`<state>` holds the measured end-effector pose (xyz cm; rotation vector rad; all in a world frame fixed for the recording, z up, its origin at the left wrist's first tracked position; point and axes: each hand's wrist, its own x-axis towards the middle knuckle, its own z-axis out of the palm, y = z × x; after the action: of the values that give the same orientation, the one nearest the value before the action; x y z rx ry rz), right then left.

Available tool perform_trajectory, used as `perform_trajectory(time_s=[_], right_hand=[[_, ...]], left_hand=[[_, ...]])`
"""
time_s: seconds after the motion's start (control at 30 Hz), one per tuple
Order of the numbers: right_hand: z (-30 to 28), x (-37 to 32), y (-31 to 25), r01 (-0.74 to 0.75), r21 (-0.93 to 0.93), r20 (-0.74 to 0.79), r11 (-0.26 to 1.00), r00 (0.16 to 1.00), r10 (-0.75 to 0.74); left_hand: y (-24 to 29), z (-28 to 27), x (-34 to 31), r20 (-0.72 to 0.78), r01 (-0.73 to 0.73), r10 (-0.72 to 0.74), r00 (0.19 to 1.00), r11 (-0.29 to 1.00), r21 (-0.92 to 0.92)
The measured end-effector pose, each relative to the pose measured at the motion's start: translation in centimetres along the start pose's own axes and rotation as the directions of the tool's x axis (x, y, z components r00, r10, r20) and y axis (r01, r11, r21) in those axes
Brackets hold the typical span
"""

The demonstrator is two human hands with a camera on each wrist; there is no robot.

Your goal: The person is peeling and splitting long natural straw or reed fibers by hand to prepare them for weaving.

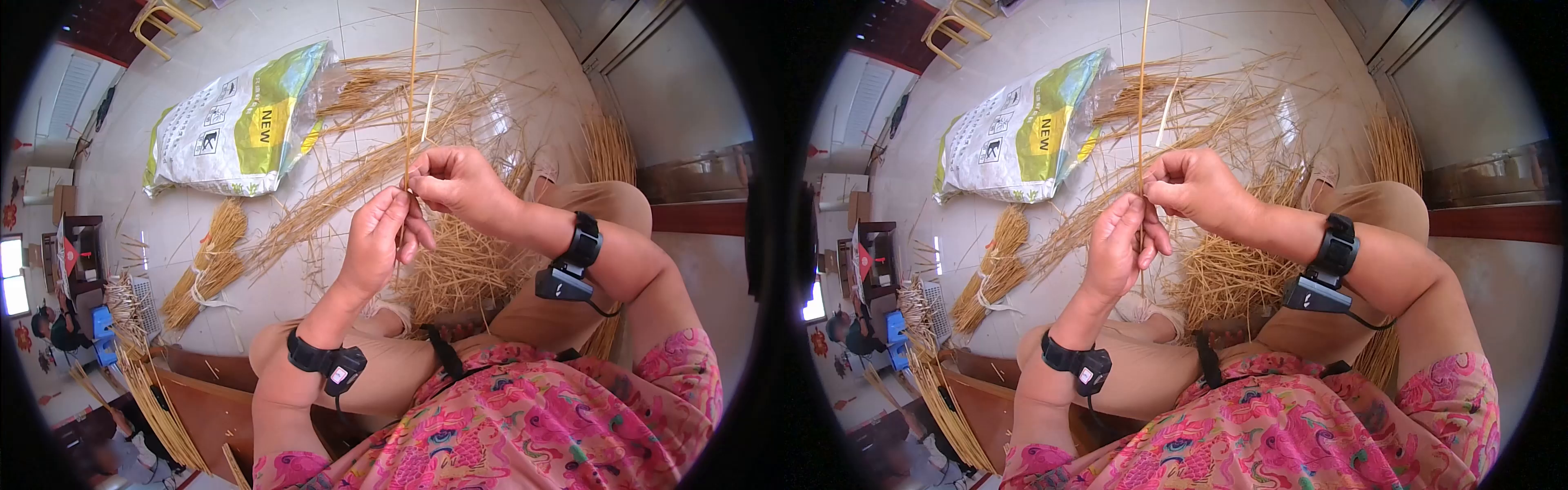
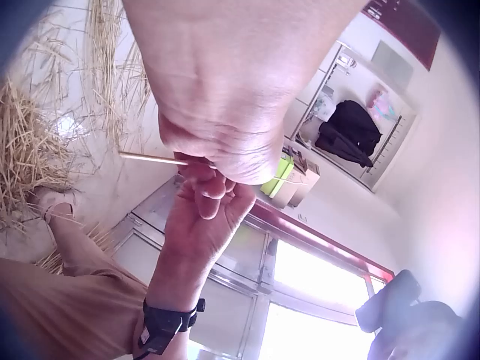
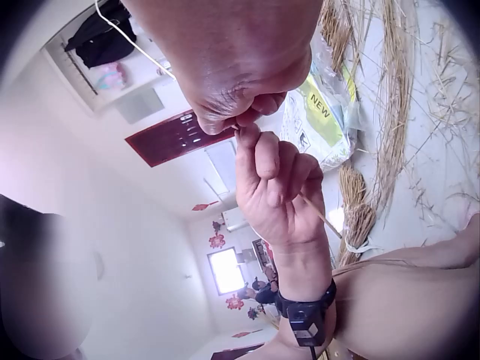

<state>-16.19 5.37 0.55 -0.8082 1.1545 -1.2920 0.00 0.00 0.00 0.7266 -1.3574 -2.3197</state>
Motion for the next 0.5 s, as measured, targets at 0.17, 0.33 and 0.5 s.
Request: perform_trajectory(time_s=[0.17, 0.33, 0.5], right_hand=[[-0.2, 0.1, -0.3, -0.009, 0.08, 0.025, 0.997, 1.0, 0.007], [-0.4, 0.2, -0.1, -0.164, 0.31, 0.214, 0.937, 0.972, 0.099], [-0.3, 0.3, -0.1, -0.135, 0.251, 0.168, 0.959, 0.981, 0.094]], left_hand=[[-0.1, 0.1, 0.2, 0.091, 0.003, 0.007, 0.996, 0.994, -0.112], [0.5, -0.7, 0.0, 0.312, 0.148, -0.04, 0.949, 0.932, -0.33], [0.3, -1.1, 0.2, 0.341, 0.173, -0.04, 0.939, 0.913, -0.369]])
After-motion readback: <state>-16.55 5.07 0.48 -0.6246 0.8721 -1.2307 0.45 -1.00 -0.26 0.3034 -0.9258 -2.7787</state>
